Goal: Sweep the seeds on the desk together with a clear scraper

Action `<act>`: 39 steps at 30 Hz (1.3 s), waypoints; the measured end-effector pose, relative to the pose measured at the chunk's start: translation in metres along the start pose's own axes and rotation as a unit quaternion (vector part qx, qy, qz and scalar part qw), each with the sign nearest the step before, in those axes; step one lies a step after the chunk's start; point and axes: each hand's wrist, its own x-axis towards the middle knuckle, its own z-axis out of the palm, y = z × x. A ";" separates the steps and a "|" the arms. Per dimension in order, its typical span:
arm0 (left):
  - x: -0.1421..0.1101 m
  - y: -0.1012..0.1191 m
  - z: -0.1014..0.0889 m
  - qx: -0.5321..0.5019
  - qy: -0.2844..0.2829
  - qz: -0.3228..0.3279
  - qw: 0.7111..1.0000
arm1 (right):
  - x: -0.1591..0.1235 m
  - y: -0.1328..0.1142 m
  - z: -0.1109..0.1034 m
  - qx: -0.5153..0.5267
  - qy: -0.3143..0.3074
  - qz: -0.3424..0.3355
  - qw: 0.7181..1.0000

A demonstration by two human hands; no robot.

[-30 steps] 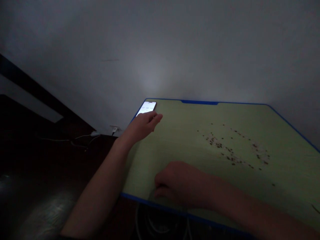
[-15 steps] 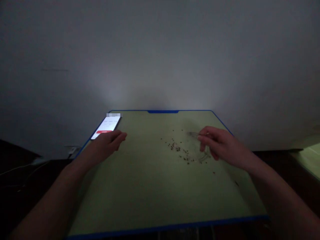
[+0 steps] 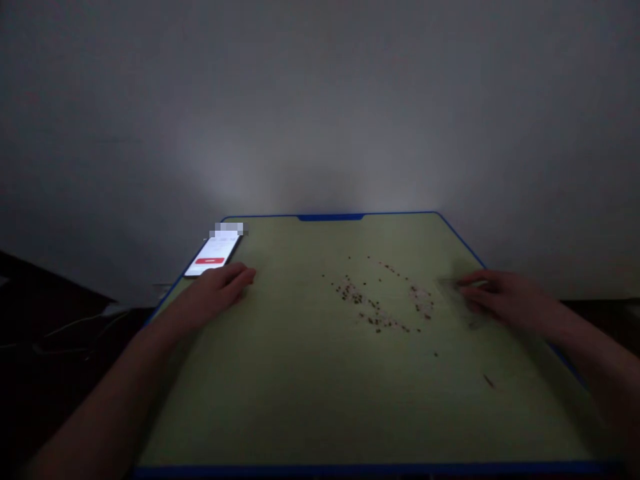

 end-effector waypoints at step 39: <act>-0.002 0.003 -0.003 0.002 -0.020 -0.015 1.000 | 0.096 -0.226 0.124 -0.251 -0.051 -0.368 0.894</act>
